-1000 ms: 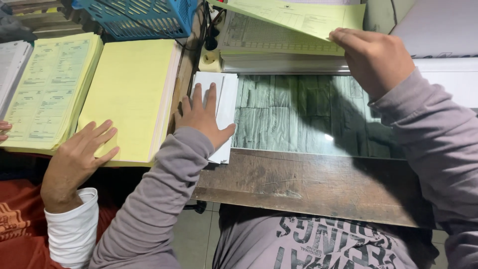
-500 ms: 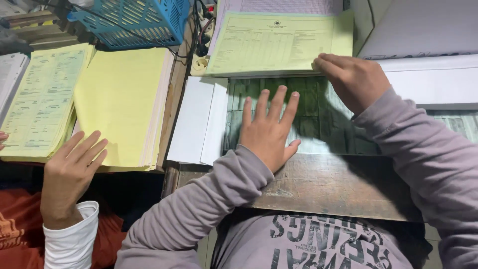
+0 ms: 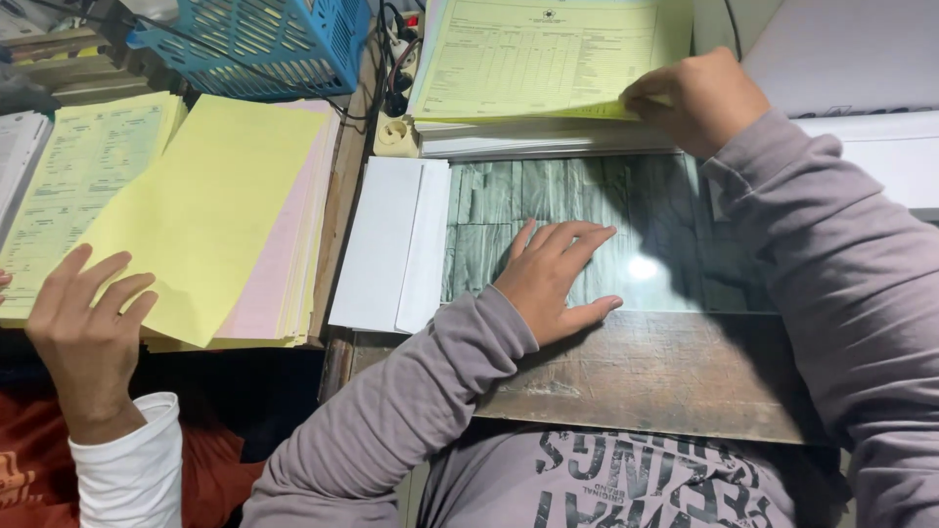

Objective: Folding colored paper sheets and inserting them into white envelopes.

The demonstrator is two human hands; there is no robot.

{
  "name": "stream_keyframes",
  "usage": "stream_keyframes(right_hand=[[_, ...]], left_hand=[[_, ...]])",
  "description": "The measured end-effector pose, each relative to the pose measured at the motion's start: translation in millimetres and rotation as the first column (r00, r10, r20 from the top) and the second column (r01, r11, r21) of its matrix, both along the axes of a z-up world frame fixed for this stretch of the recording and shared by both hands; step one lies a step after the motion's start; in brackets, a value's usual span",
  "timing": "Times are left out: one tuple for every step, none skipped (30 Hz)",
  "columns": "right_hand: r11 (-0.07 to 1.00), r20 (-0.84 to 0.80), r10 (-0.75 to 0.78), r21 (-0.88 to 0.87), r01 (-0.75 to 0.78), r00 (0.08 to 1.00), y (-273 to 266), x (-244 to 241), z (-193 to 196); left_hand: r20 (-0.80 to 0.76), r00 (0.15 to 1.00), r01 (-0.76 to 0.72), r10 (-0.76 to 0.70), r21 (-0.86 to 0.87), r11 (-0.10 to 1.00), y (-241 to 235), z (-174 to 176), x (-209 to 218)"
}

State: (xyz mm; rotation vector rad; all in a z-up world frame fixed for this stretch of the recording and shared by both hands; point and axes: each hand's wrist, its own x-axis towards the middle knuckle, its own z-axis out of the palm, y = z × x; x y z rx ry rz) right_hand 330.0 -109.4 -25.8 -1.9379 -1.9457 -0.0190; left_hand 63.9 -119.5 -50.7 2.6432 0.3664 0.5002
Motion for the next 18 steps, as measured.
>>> stream_keyframes(right_hand=[[0.978,0.089,0.052,0.199,-0.069,0.995,-4,-1,3],[0.912,0.186,0.088,0.38,-0.154,0.979,-8,-2,7],[0.912,0.187,0.087,0.381,-0.154,0.978,-15,-10,12],[0.856,0.281,0.086,0.47,-0.215,0.956,-22,-18,18],[0.788,0.371,0.077,0.546,-0.284,0.926,-28,-26,23],[0.788,0.371,0.08,0.546,-0.287,0.925,-34,-33,25],[0.756,0.466,0.101,0.538,-0.372,0.879,-41,-40,26],[0.721,0.556,0.117,0.523,-0.455,0.823,-47,-47,27],[0.721,0.556,0.115,0.523,-0.455,0.823,-56,-56,26],[0.704,0.587,0.165,0.493,-0.512,0.793,-66,-65,25],[0.685,0.614,0.215,0.46,-0.565,0.76,-75,-74,24],[0.686,0.614,0.212,0.46,-0.563,0.76,-82,-77,20],[0.687,0.581,0.287,0.429,-0.586,0.762,-88,-81,16],[0.685,0.542,0.36,0.399,-0.61,0.759,-95,-85,13],[0.684,0.542,0.359,0.4,-0.61,0.759,-97,-86,10],[0.702,0.436,0.433,0.387,-0.599,0.789,-100,-86,7],[0.717,0.321,0.497,0.372,-0.589,0.807,-102,-86,5],[0.716,0.32,0.497,0.374,-0.589,0.807,-103,-81,0]], left_hand=[[0.028,1.0,0.003,-0.001,-0.06,0.998,1,1,1],[0.056,0.998,0.007,-0.001,-0.119,0.993,2,2,2],[0.058,0.998,0.008,-0.001,-0.119,0.993,2,10,4],[0.02,0.998,-0.045,0.054,-0.313,0.949,2,18,5],[-0.031,0.994,-0.103,0.101,-0.494,0.863,2,26,5],[-0.031,0.994,-0.106,0.104,-0.494,0.863,3,33,4],[0.024,0.99,-0.084,0.138,-0.692,0.717,4,39,4],[0.068,0.98,-0.042,0.185,-0.847,0.529,5,46,3],[0.068,0.981,-0.04,0.184,-0.847,0.53,8,42,5],[0.09,0.935,-0.021,0.344,-0.951,0.307,10,38,6],[0.068,0.867,0.038,0.494,-0.997,0.071,12,34,8],[0.069,0.868,0.039,0.492,-0.997,0.071,11,38,10],[-0.139,0.751,-0.158,0.646,-0.987,-0.029,10,42,12],[-0.332,0.571,-0.327,0.751,-0.931,-0.163,9,45,13],[-0.332,0.571,-0.327,0.751,-0.931,-0.162,11,38,10],[-0.348,0.563,-0.453,0.75,-0.889,-0.072,12,31,7],[-0.363,0.552,-0.568,0.75,-0.823,0.02,14,25,4],[-0.363,0.551,-0.57,0.751,-0.822,0.021,12,17,1]])
